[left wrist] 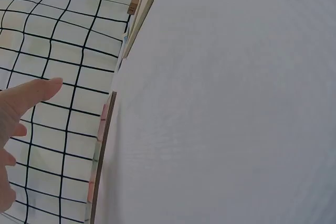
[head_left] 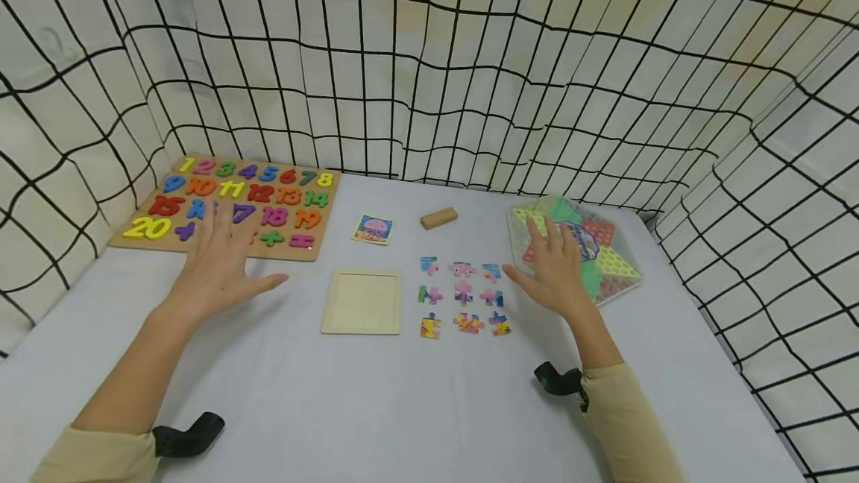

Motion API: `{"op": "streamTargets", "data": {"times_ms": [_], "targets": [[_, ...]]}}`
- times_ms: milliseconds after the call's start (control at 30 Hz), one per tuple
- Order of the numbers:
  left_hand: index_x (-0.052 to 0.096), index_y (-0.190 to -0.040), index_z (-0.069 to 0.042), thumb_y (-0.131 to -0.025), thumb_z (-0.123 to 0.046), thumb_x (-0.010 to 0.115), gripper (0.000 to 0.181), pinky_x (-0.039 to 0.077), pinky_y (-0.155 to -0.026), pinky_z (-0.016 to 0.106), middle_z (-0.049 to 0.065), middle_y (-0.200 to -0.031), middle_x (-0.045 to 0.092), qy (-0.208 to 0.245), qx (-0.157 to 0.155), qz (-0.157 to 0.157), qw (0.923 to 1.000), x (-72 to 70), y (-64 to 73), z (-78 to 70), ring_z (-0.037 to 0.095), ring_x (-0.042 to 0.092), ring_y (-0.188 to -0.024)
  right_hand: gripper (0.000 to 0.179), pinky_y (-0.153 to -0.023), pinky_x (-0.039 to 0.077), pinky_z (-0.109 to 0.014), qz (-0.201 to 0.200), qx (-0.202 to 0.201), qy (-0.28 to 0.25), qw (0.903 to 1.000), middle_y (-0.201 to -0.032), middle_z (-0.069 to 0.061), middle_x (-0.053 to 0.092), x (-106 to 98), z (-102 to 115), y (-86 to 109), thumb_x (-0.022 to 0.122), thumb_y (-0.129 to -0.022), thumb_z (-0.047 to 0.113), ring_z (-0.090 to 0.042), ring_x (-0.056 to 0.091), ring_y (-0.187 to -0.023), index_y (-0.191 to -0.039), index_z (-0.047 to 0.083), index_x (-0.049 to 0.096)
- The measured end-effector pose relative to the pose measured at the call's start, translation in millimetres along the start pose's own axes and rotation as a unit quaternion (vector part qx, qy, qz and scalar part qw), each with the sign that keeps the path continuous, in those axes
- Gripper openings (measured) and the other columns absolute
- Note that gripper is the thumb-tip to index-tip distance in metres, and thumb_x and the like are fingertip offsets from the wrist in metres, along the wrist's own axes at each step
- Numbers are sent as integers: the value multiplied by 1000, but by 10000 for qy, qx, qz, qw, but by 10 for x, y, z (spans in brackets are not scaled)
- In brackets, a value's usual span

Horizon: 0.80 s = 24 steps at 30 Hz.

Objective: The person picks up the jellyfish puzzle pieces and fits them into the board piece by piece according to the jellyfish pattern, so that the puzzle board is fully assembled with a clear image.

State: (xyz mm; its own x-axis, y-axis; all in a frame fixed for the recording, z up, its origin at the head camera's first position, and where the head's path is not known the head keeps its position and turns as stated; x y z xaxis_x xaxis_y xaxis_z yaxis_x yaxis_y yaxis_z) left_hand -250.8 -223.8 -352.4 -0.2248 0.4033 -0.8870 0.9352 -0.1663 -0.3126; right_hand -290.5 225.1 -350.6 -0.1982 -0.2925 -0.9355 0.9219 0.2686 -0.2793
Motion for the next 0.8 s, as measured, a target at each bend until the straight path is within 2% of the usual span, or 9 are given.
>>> {"op": "streamTargets", "data": {"times_ms": [100, 267, 433, 500, 600, 700, 800], "targets": [[23, -143, 0, -74, -46, 71, 96, 0, -96, 71, 21, -149, -12, 99, 114, 21, 9999, 35, 6, -13, 32, -24, -133, 85, -99, 7, -69, -45, -84, -71, 9999, -149, -23, 8, 19, 65, -45, 57, -84, 50, -46, 1, -134, -146, 9, 16], [32, -136, 9, -81, -40, 66, 81, 4, -98, 69, 28, -148, 4, 294, 182, 165, 9993, 126, -1, -40, 40, -13, -135, 80, -101, 11, -66, -102, -290, -202, 9993, -147, -26, 12, 72, 179, -111, 58, -87, 41, -49, 9, -131, -146, 7, 16], [37, -133, 8, -83, -28, 67, 68, 17, -99, 66, 29, -143, 21, 364, 293, 41, 9989, 168, 9, -99, 46, 12, -133, 76, -103, 13, -62, 52, -319, -377, 9988, -146, -27, 14, 168, 270, -151, 56, -90, 36, -48, 12, -131, -146, 5, 16], [38, -133, 7, -83, -25, 66, 66, 23, -98, 64, 29, -141, 26, 405, 307, 80, 9987, 202, 13, -129, 47, 22, -129, 75, -103, 12, -62, 138, -324, -438, 9984, -146, -27, 14, 212, 305, -160, 55, -90, 36, -48, 11, -131, -146, 4, 17], [35, -135, 6, -85, -26, 64, 66, 26, -97, 63, 29, -140, 28, 457, 265, 471, 9975, 319, 13, -164, 48, 26, -127, 73, -104, 13, -61, 227, -351, -467, 9980, -146, -27, 16, 267, 363, -170, 54, -91, 35, -46, 11, -132, -146, 5, 18], [32, -138, 2, -86, -26, 63, 67, 24, -99, 61, 27, -143, 25, 566, 174, 976, 9935, 484, 24, -172, 46, 23, -129, 70, -104, 14, -61, 299, -394, -645, 9967, -146, -26, 16, 313, 422, -186, 53, -92, 35, -45, 11, -133, -146, 6, 18], [33, -138, -1, -86, -26, 63, 65, 24, -101, 59, 24, -143, 26, 688, 272, 1215, 9898, 618, 31, -200, 43, 23, -131, 68, -103, 17, -61, 285, -465, -818, 9952, -146, -26, 19, 336, 489, -213, 54, -91, 32, -45, 15, -131, -145, 6, 21]]}}
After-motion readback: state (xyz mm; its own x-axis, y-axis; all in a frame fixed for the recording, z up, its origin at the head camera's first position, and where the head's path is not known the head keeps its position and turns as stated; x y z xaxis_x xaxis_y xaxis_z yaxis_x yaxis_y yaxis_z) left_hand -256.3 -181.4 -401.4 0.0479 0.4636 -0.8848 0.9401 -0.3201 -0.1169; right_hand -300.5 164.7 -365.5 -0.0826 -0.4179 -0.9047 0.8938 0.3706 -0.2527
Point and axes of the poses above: each hand's wrist, its own y-axis away from the middle knuckle, its own x-axis out of the palm, z = x × y, the point moved 7 cm from there along -y, towards the middle knuckle
